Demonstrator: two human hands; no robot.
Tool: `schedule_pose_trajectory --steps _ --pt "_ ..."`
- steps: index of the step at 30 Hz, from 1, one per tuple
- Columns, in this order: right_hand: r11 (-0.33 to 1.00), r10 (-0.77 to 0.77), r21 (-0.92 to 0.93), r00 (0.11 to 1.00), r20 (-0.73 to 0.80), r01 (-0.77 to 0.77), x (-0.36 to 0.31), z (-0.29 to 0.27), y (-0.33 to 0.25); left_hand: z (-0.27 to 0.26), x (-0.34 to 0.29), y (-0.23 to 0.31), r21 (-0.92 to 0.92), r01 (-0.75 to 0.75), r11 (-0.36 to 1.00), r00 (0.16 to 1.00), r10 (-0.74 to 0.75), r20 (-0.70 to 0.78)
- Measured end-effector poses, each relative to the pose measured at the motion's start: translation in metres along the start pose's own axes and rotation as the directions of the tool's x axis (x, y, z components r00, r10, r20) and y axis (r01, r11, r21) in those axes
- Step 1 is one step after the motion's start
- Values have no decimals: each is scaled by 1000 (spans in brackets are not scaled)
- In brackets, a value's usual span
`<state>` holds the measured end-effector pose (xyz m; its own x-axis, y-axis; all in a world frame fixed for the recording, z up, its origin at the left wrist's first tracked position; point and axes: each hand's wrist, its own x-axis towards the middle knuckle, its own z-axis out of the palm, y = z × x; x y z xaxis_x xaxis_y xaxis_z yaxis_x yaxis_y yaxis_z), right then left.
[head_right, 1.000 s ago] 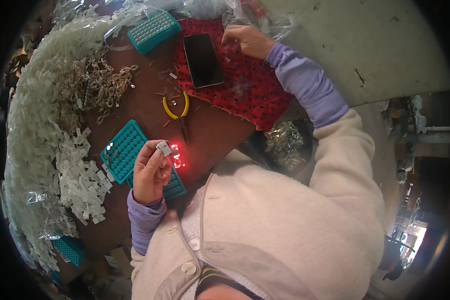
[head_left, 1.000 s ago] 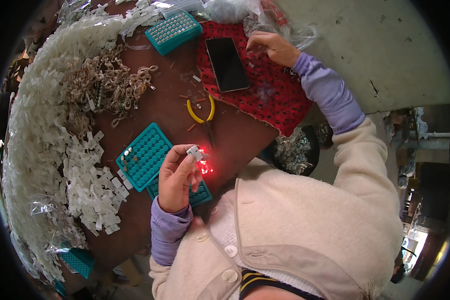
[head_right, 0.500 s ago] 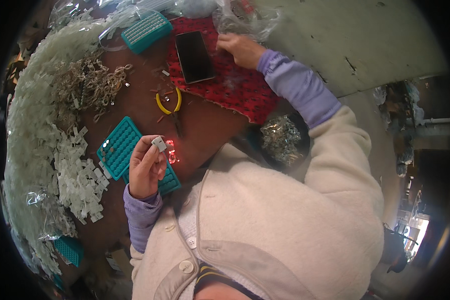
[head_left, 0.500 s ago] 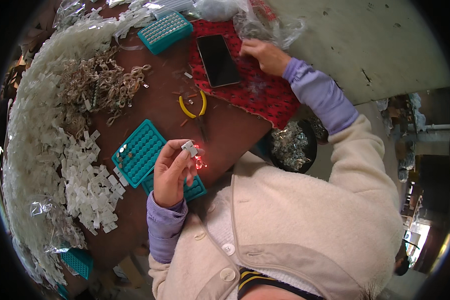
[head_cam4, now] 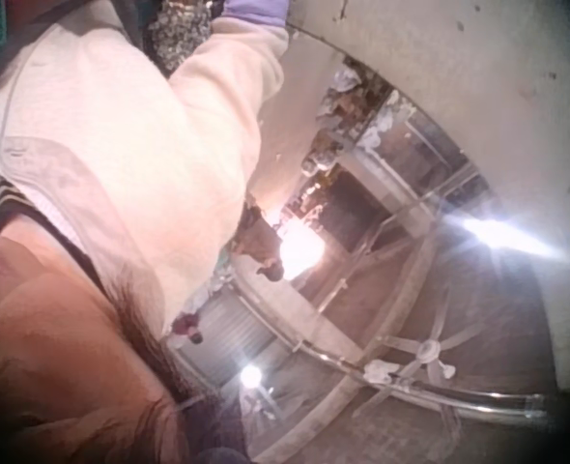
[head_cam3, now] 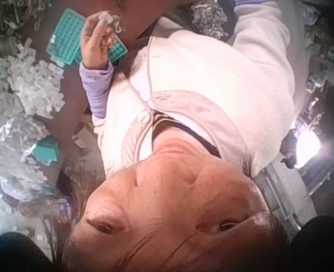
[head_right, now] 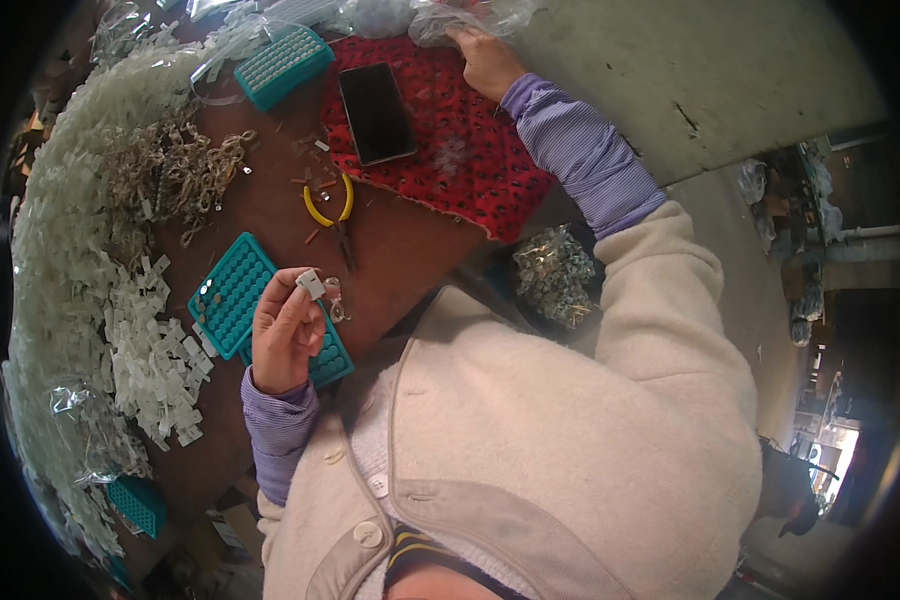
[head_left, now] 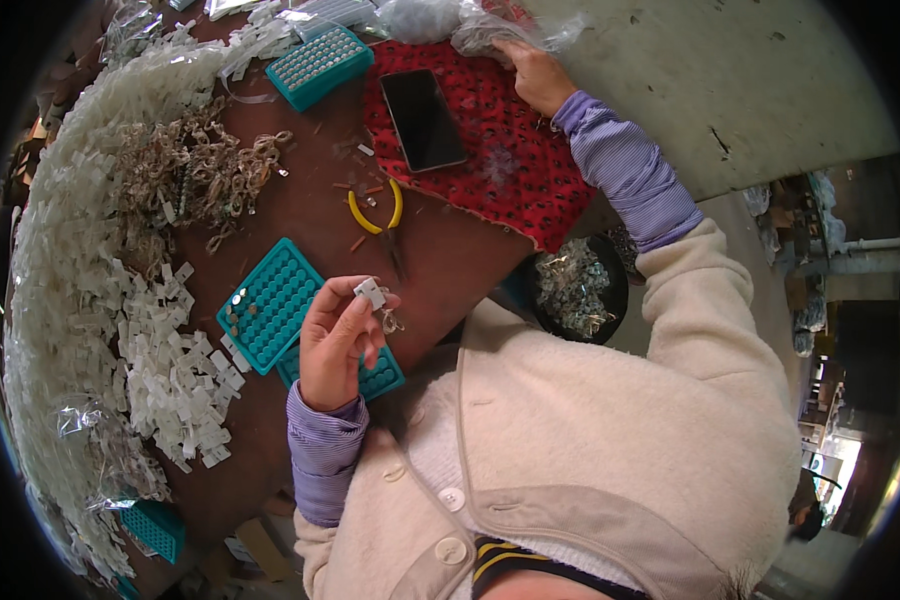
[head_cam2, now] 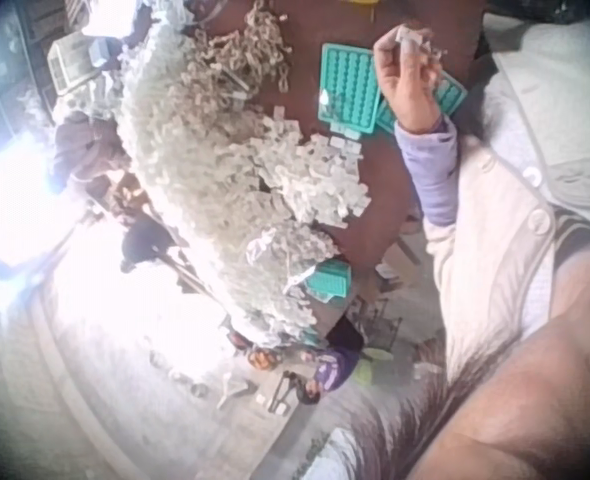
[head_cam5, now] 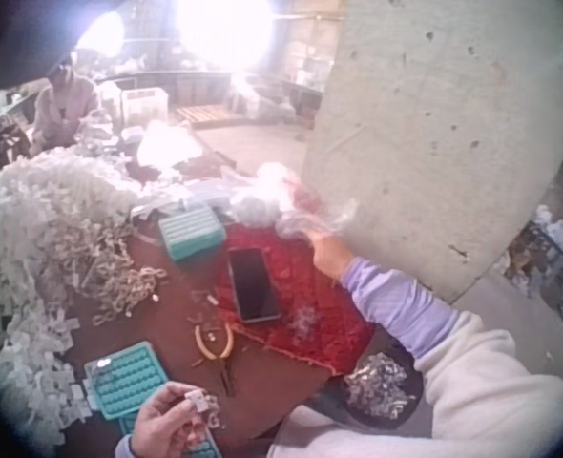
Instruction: The person assembles small white LED modules by inserting round components into slots and testing each unit with a phone flashlight. They repeat this process for multiple modules, placing finished units into a teal tray.
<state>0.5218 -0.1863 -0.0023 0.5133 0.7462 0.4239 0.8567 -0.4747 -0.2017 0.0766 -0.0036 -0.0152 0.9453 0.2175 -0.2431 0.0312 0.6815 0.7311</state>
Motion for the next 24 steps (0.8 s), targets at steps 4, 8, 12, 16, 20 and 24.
schedule_pose_trajectory --steps 4,8,12,16,20,24 --pt "970 -7 242 991 137 -26 -8 5 7 2 0 -1 16 13 1000 1000 -13 -2" --pt "981 -167 103 985 48 161 -17 29 5 2 0 -1 35 31 999 999 -31 -13" --pt "992 -122 31 982 145 119 -9 31 5 1 0 0 4 10 1000 1000 -10 6" --pt "889 -121 433 838 532 -146 -5 -1 23 1 0 -1 8 11 1000 1000 -11 4" --pt "755 206 506 884 420 -416 -14 -7 29 2 0 -2 45 26 999 1000 -26 -11" --pt "984 -172 74 965 199 161 -27 -2 13 1 0 -1 19 20 1000 1000 -20 4"
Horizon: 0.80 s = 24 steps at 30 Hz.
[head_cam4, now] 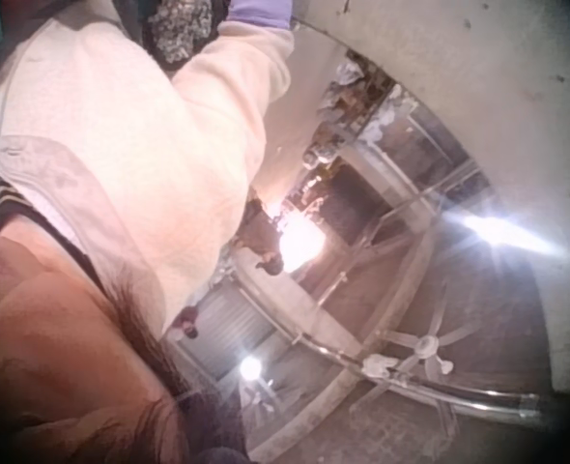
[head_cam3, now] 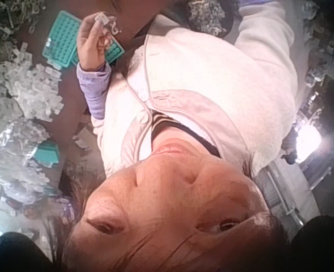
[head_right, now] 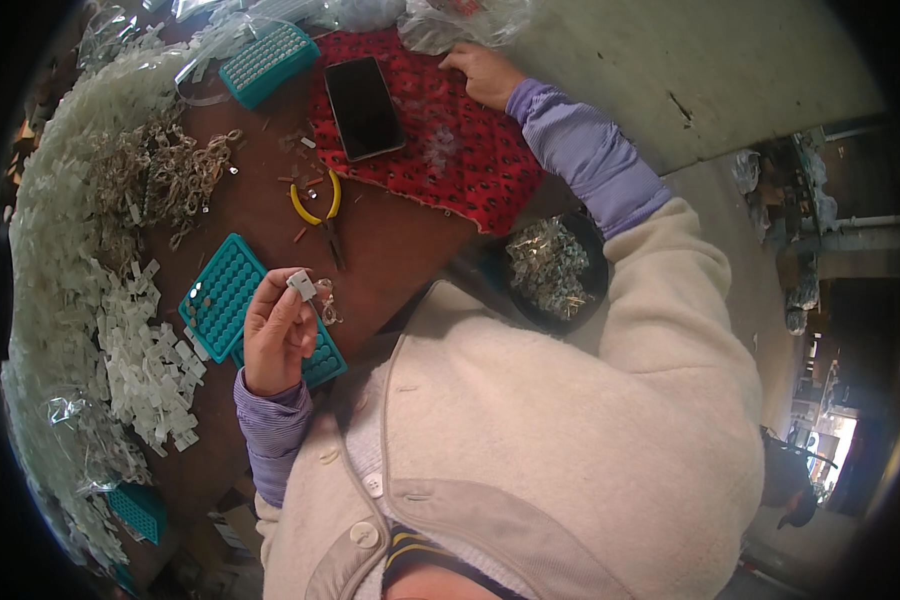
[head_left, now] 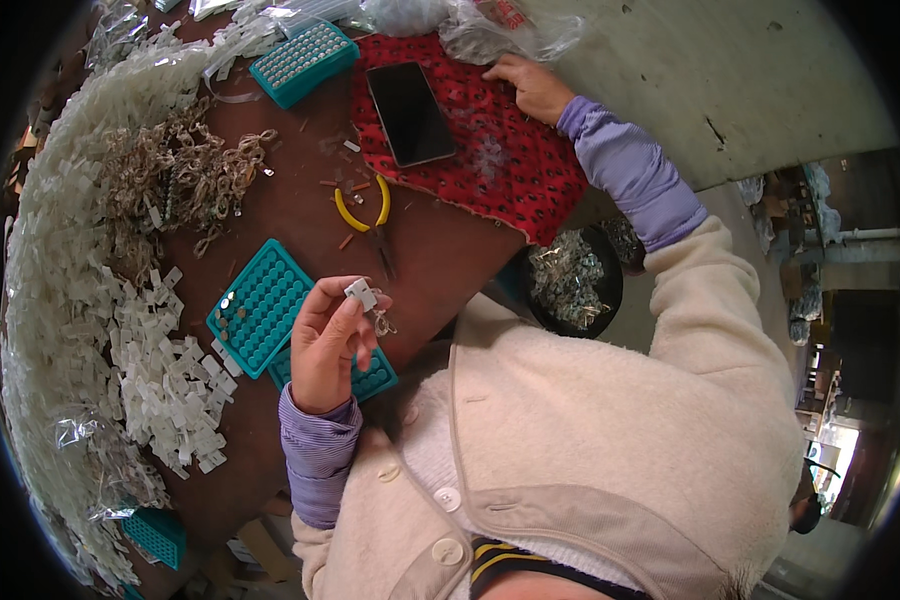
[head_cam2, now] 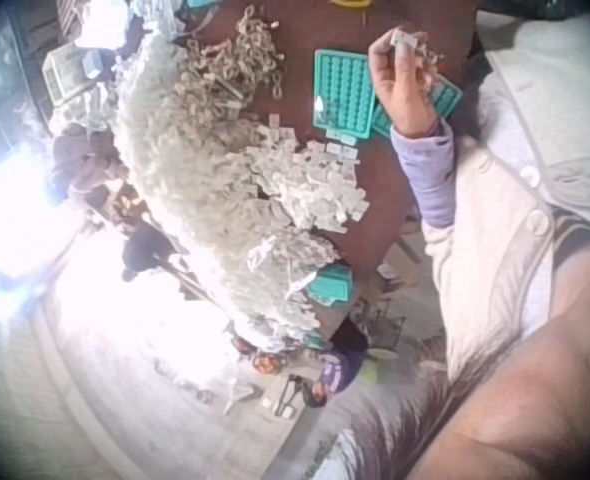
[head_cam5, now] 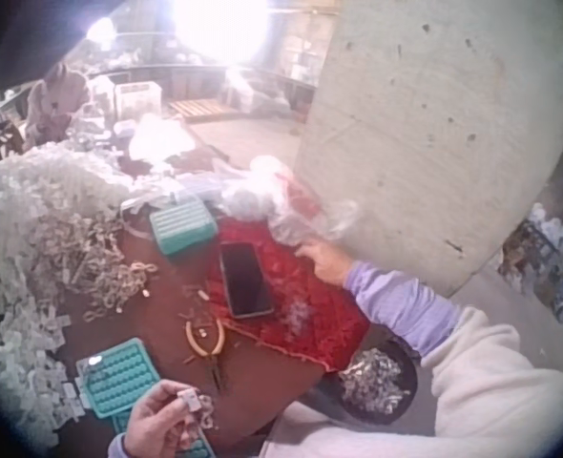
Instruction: The person assembles small white LED modules by inserting round components into slots and testing each unit with a phone flashlight. They repeat this process for multiple modules, placing finished units into a teal tray.
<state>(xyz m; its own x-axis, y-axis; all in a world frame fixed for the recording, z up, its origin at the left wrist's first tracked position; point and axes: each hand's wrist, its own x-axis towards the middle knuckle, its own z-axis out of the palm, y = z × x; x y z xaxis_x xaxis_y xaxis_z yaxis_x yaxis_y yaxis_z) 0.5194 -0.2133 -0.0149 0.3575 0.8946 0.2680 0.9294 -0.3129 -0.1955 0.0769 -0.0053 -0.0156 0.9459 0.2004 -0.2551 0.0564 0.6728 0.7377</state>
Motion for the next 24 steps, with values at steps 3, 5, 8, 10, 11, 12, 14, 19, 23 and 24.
schedule_pose_trajectory --steps 3,5,8,10,11,12,14,19,23,24 --pt "942 173 245 957 232 -230 -2 -13 -11 -1 0 -1 -3 -10 1000 1000 10 -1" --pt "718 265 544 893 363 -434 -1 -25 -13 -1 0 -1 15 -23 1000 1000 23 8" --pt "854 329 354 923 199 -381 3 -22 -21 -1 0 -1 2 -22 1000 1000 22 13" --pt "991 8 133 1000 -25 -5 3 -11 -29 -1 1 -1 5 -13 1000 1000 13 11" --pt "996 -88 -20 995 -48 88 3 -4 -34 -1 1 -1 -7 -10 1000 1000 10 0" --pt "987 -157 -29 986 -52 156 4 -2 -36 -1 0 -1 -5 -19 1000 1000 19 12" --pt "994 11 103 986 166 -29 13 -3 -37 -1 0 -1 -19 -33 999 999 33 30" --pt "994 -45 100 999 9 44 58 2 -32 -2 1 -1 16 -11 1000 1000 11 -2" --pt "997 -77 19 994 -79 78 92 38 -24 -2 1 0 9 -18 1000 1000 18 14" --pt "998 -25 -50 999 -34 23 94 44 -21 -2 1 1 6 -23 1000 999 23 23"
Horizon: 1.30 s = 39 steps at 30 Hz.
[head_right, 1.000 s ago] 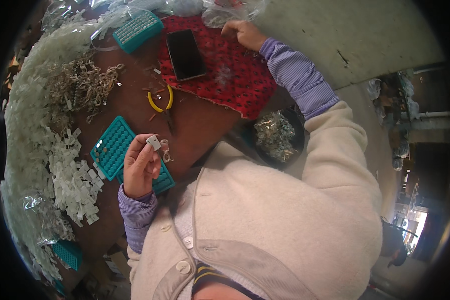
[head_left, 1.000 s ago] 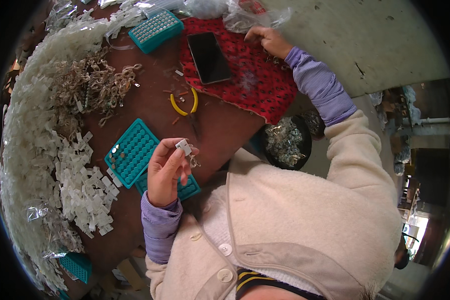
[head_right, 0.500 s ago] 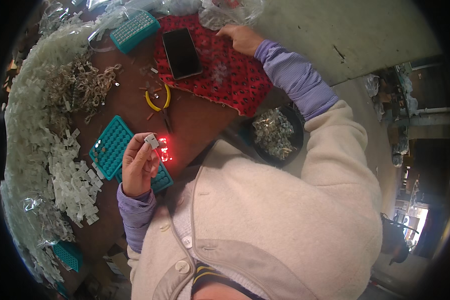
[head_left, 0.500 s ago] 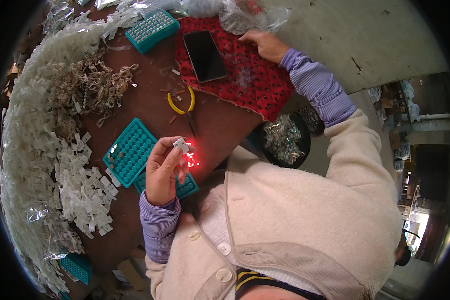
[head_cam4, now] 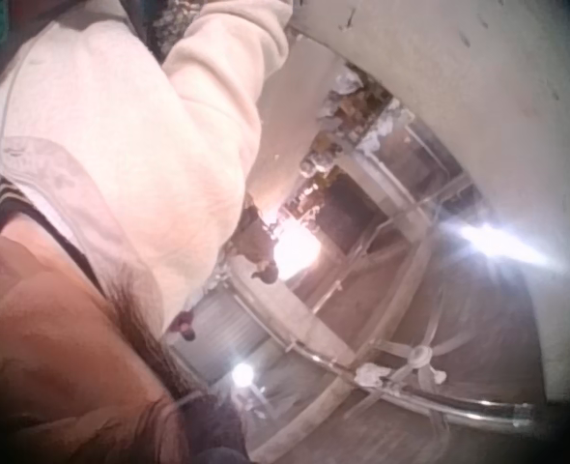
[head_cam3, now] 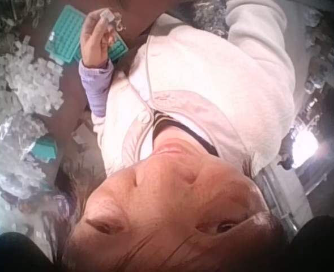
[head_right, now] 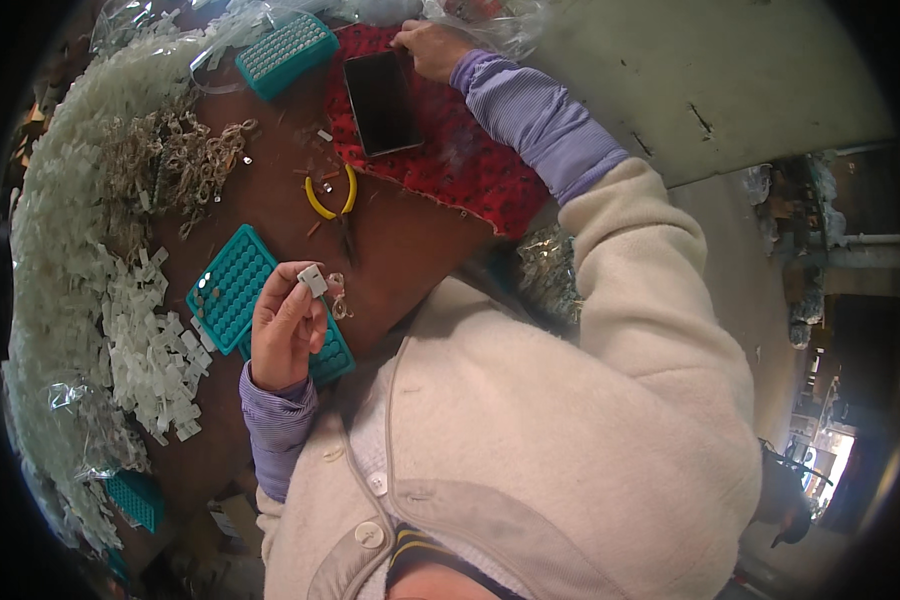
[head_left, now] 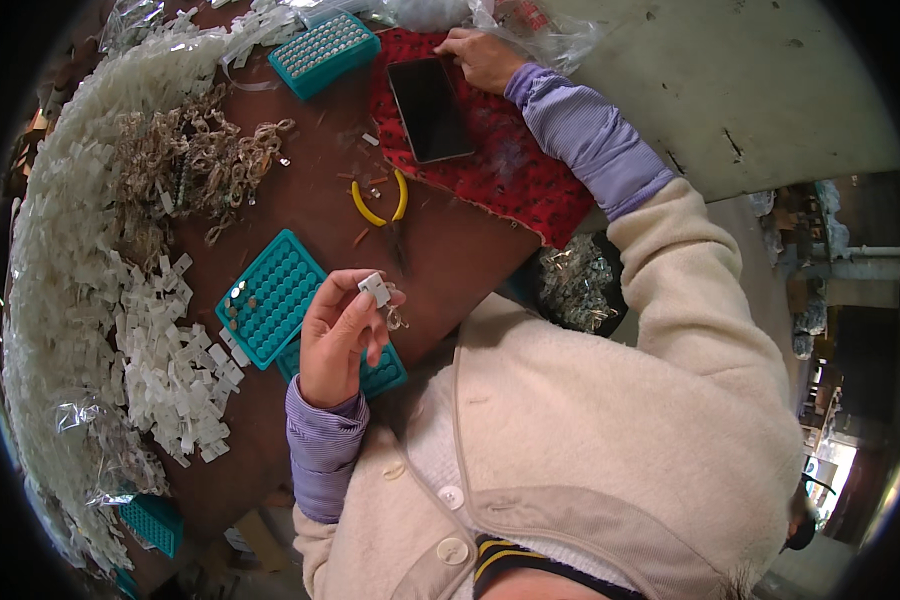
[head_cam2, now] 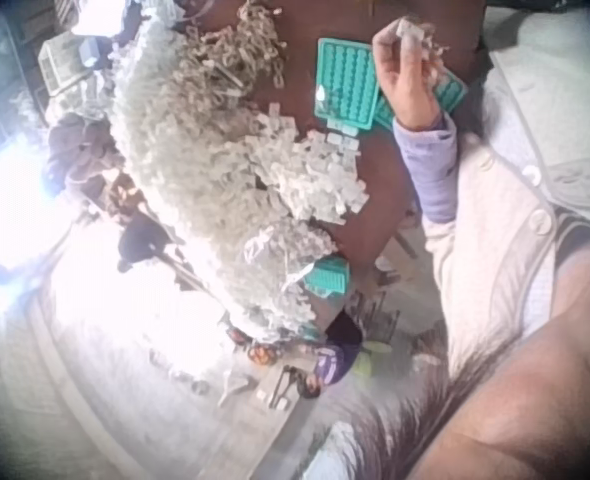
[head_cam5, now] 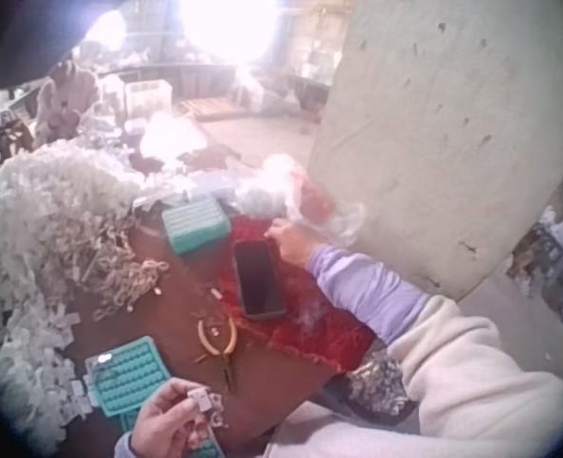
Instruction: The person assembles small white LED modules by inserting round components into slots and testing each unit with a phone flashlight. They repeat this process for multiple modules, placing finished units into a teal tray.
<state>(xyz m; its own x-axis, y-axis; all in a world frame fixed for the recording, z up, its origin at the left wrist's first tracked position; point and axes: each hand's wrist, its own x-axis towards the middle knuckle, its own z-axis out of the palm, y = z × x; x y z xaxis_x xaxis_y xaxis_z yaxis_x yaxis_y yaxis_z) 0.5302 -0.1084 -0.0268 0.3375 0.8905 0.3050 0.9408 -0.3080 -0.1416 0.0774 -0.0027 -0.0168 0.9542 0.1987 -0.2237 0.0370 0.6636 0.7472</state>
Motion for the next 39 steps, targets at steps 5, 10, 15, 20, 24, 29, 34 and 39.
schedule_pose_trajectory --steps 5,10,15,20,24,29,34,39 --pt "989 -82 -126 997 4 82 -7 -1 3 -3 0 0 -5 -10 1000 1000 10 5" --pt "989 43 146 964 -263 -4 -55 -45 -61 -9 -3 -1 -3 -57 998 998 57 -7" --pt "706 346 698 917 -198 -116 -151 -78 -185 -2 -1 2 58 -92 994 994 95 -47" --pt "288 364 957 920 -145 37 -166 -68 -278 24 -19 6 173 -118 978 989 132 -72" --pt "244 253 952 936 -245 183 -144 -61 -315 32 -60 9 176 -112 978 980 138 -141" --pt "345 13 922 981 -194 178 -137 -49 -349 23 -90 -4 30 -178 984 969 181 -170" --pt "106 140 988 982 -127 113 -140 -41 -370 5 -102 -5 -114 -233 966 965 214 -154" --pt "410 -49 885 975 -219 219 -137 -38 -373 -9 -106 -8 -138 -234 962 966 214 -145"
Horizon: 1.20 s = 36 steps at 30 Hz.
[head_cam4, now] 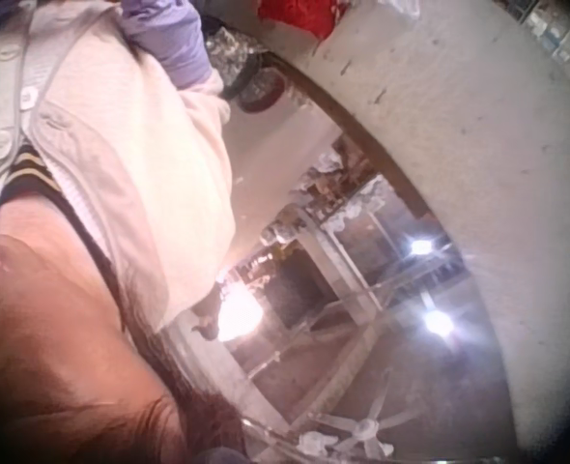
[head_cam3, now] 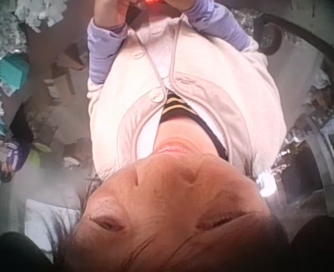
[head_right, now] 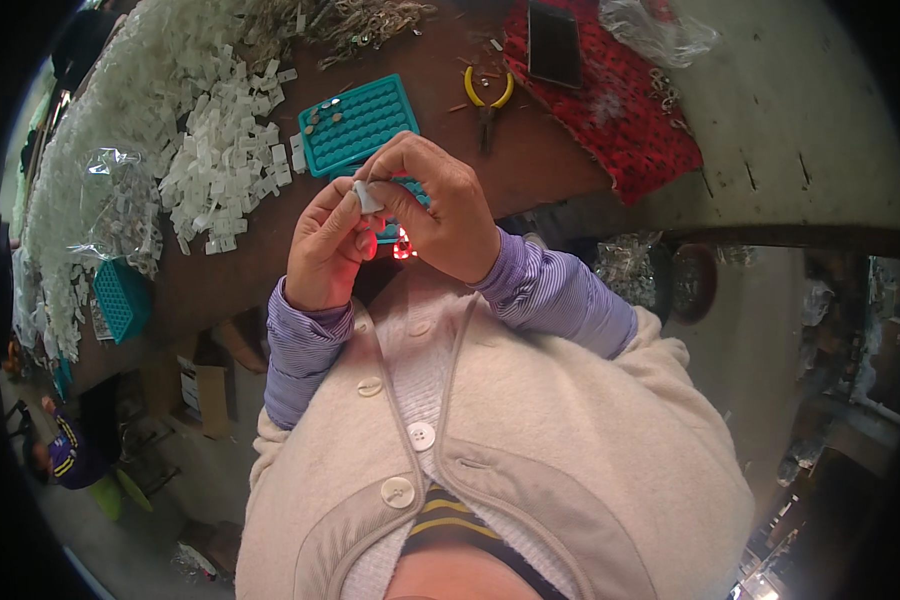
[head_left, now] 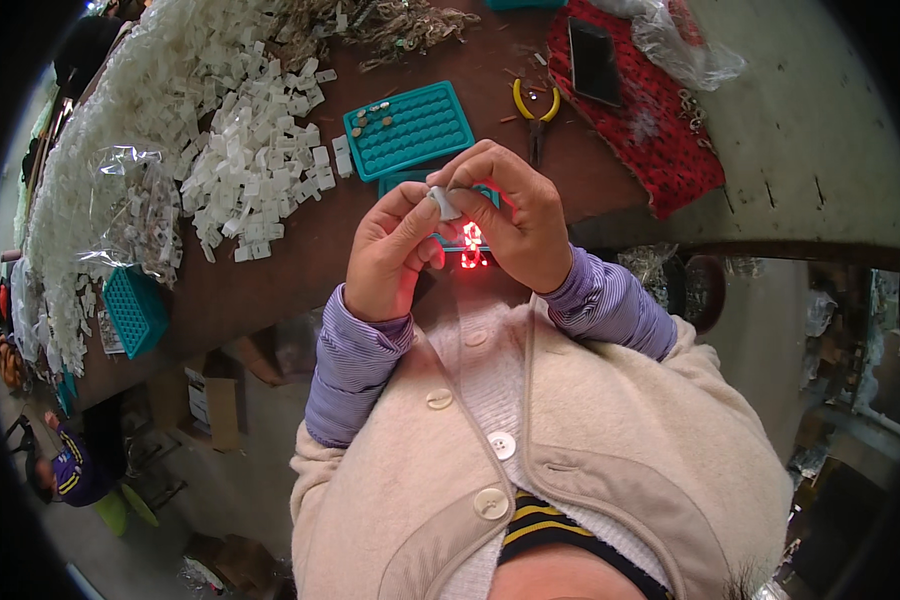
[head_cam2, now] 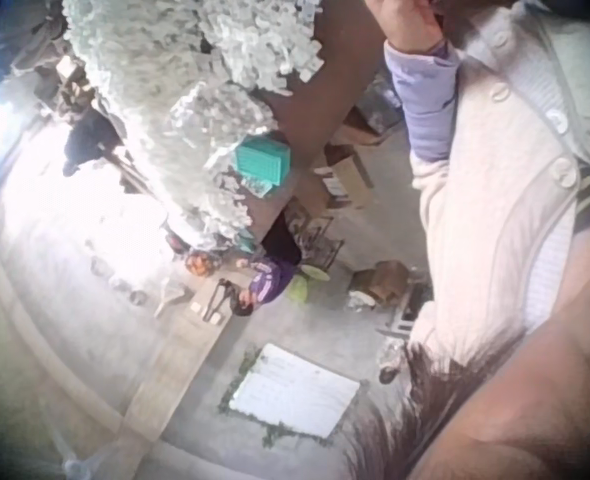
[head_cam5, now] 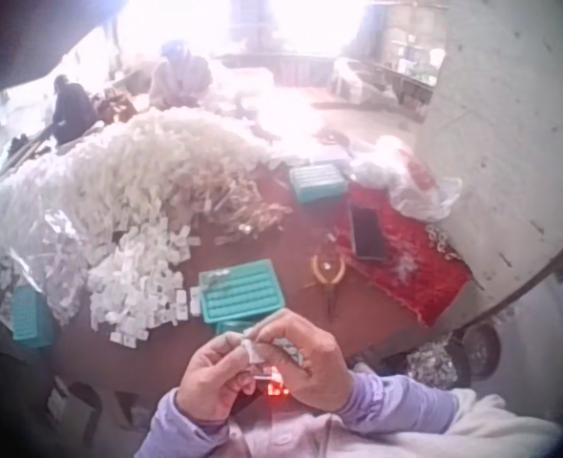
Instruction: The person assembles small white LED modules by inserting round components into slots and testing each unit with a phone flashlight. They repeat this process for multiple modules, placing finished units into a teal tray.
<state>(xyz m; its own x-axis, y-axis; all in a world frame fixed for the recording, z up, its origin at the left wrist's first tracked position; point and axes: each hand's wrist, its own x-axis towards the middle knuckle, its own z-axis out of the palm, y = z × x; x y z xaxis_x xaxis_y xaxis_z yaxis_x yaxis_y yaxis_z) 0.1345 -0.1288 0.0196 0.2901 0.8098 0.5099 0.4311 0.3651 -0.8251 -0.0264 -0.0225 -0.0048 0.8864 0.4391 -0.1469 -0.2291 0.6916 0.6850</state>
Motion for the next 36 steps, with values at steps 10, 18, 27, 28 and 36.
schedule_pose_trajectory --steps 10,18,27,28,36 --pt "956 137 260 991 11 -135 13 -10 8 1 16 17 123 87 989 996 -82 -39" --pt "976 24 209 986 165 -58 77 -53 39 10 54 30 98 -65 993 996 71 -61" --pt "583 -149 -699 900 409 414 181 -53 171 -19 64 47 -553 -12 833 998 -22 -55" --pt "543 -112 -729 897 428 416 181 -56 173 -22 62 48 -551 3 835 998 -40 -56" --pt "967 251 35 968 10 -251 97 -101 99 -7 65 35 41 38 998 992 -32 -124"
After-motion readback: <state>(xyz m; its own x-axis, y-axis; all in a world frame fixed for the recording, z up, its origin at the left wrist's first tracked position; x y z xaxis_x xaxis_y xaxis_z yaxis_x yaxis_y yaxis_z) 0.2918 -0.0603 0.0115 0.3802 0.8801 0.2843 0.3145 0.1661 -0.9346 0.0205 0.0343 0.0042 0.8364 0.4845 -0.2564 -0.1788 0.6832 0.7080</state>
